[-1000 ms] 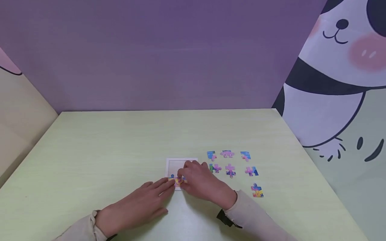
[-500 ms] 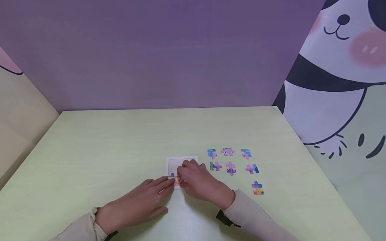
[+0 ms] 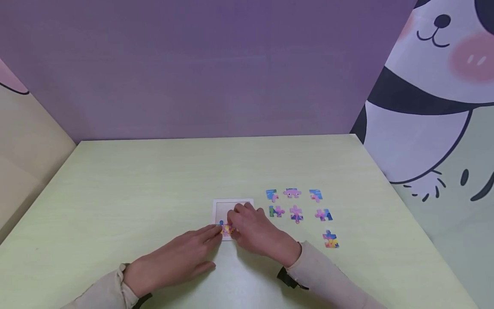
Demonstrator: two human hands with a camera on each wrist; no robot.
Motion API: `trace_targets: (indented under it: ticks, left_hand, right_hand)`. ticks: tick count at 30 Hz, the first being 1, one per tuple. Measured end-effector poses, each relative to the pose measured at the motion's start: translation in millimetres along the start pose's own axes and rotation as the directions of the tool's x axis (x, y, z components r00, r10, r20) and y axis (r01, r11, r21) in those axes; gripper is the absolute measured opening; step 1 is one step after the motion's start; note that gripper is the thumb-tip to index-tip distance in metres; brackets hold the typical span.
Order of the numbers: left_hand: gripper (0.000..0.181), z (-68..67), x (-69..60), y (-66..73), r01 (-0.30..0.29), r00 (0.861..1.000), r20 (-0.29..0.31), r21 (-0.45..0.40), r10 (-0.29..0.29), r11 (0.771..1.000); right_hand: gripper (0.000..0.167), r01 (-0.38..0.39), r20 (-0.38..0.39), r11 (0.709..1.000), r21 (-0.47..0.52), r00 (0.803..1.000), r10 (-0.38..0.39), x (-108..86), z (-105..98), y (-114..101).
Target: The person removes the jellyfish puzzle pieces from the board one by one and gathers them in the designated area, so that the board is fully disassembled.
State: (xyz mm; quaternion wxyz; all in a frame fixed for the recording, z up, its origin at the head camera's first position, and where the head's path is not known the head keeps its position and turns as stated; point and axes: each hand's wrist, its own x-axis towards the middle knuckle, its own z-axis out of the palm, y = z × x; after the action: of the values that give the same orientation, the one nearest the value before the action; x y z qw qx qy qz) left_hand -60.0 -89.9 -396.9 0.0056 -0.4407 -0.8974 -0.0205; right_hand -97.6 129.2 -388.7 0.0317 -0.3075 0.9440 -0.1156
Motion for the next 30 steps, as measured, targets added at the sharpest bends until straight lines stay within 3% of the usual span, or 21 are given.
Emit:
trace_targets:
  ticks: [8, 19, 24, 30]
  left_hand:
    - [0.065, -2.2, 2.2, 1.6, 0.044, 0.996, 0.075, -0.011, -0.043, 0.999]
    - [0.063, -0.2, 1.6, 2.3, 0.029, 0.999, 0.030, 0.007, -0.029, 1.000]
    - [0.064, 0.3, 2.2, 2.5, 0.031, 0.998, 0.046, -0.002, -0.031, 1.000]
    - [0.064, 2.0, 2.1, 2.2, 0.022, 1.000, 0.019, 0.023, -0.022, 0.999]
  right_hand:
    - [0.024, 0.002, -0.009, 1.000, -0.009, 1.000, -0.002, 0.0, -1, 0]
    - [0.028, 0.087, -0.062, 0.992, -0.088, 0.994, -0.093, -0.1, -2, 2]
    - [0.031, 0.096, 0.000, 0.994, -0.043, 0.995, -0.096, -1.3, -7, 3]
    - [0.029, 0.094, 0.044, 0.995, 0.038, 0.994, -0.095, -2.9, -11, 3]
